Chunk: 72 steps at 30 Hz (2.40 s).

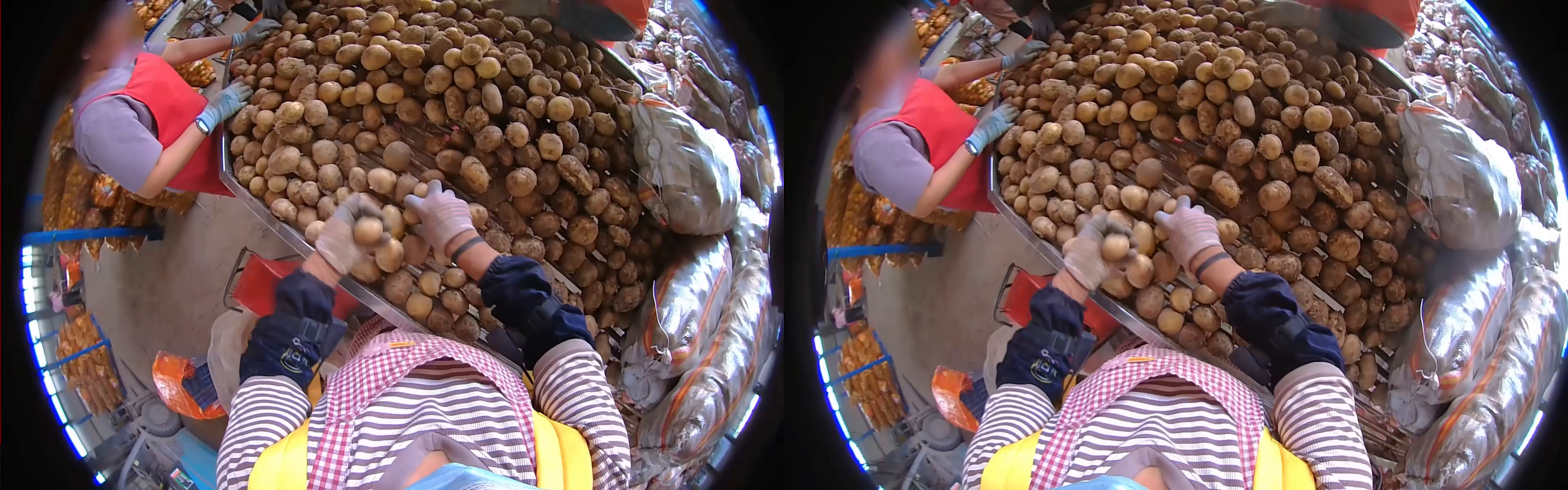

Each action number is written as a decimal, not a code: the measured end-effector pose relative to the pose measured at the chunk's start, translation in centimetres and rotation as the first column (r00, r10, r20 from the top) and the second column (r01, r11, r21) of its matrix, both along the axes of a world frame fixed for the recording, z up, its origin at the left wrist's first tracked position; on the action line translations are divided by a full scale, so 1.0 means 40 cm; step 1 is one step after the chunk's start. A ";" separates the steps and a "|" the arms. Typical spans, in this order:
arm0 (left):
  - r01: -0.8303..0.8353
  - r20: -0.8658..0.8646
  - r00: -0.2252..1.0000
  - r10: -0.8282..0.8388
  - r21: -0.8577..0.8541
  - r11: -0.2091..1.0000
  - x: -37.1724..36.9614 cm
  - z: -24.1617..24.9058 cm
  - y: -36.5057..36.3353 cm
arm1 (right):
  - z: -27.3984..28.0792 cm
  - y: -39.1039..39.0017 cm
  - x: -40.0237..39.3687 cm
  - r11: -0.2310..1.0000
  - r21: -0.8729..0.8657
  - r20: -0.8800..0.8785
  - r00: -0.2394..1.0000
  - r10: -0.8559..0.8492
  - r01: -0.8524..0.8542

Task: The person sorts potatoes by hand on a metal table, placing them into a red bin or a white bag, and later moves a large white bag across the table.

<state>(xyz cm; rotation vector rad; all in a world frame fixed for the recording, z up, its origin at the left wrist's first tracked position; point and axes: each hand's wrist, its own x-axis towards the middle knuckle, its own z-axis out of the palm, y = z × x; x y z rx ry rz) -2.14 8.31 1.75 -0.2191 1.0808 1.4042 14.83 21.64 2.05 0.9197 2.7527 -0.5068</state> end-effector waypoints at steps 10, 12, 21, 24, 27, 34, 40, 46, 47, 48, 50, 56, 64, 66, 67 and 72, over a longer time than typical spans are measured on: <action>0.173 0.060 0.982 -0.178 0.088 0.981 0.073 0.032 -0.117 | 0.048 -0.081 0.020 0.939 -0.341 -0.641 0.719 -0.269 0.047; 0.223 0.102 0.964 -0.245 0.187 0.957 0.084 0.063 -0.121 | 0.082 -0.115 0.006 0.923 -0.339 -0.722 0.679 -0.131 -0.182; -0.065 0.401 0.905 -0.141 0.459 0.886 0.045 -0.050 -0.143 | 0.141 -0.143 -0.051 0.932 -0.220 -0.544 0.829 0.128 -0.288; -0.011 0.364 0.898 -0.249 0.585 0.811 -0.016 -0.056 -0.140 | 0.152 -0.089 -0.109 0.816 -0.470 -0.651 0.757 -0.063 -0.336; 0.025 0.345 0.897 -0.276 0.585 0.811 -0.071 -0.049 -0.129 | 0.086 0.008 -0.208 0.987 -0.130 -0.729 0.684 -0.027 -0.099; -0.110 0.518 0.828 -0.212 0.522 0.846 -0.203 -0.110 -0.146 | -0.074 0.316 -0.417 0.915 0.404 -0.403 0.898 0.175 0.003; -0.182 0.608 0.767 -0.204 0.511 0.840 -0.222 -0.138 -0.155 | -0.138 0.506 -0.543 0.731 0.682 -0.249 0.942 0.223 0.007; -0.172 0.641 0.719 -0.268 0.537 0.826 -0.234 -0.131 -0.145 | -0.017 0.661 -0.693 0.744 0.578 -0.566 0.822 0.069 0.336; -0.183 0.648 0.715 -0.262 0.536 0.824 -0.236 -0.131 -0.143 | -0.009 0.645 -0.713 0.827 0.539 -0.415 0.905 0.098 0.157; -0.168 0.626 0.734 -0.264 0.545 0.822 -0.238 -0.131 -0.144 | -0.018 0.607 -0.727 0.890 0.456 -0.253 0.957 0.144 -0.013; -0.146 0.605 0.749 -0.269 0.547 0.824 -0.234 -0.132 -0.146 | -0.060 0.507 -0.715 0.897 0.385 -0.215 0.924 0.317 -0.218; -0.126 0.601 0.762 -0.239 0.500 0.857 -0.236 -0.130 -0.142 | -0.059 0.387 -0.635 0.881 0.424 -0.121 0.951 0.286 -0.211; -0.144 0.583 0.776 -0.242 0.536 0.832 -0.232 -0.116 -0.128 | -0.068 0.191 -0.368 0.910 0.314 -0.147 0.933 0.328 -0.270; -0.030 0.494 0.828 -0.267 0.515 0.857 -0.226 -0.120 -0.132 | -0.054 0.133 -0.296 0.971 0.144 -0.442 0.866 0.235 -0.190; 0.003 0.480 0.831 -0.280 0.501 0.865 -0.220 -0.118 -0.134 | -0.047 0.103 -0.267 0.980 0.075 -0.534 0.823 0.194 -0.183; 0.049 0.535 0.793 -0.292 0.422 0.905 -0.139 -0.087 -0.114 | 0.060 -0.075 -0.232 0.927 -0.121 -0.712 0.681 0.169 -0.356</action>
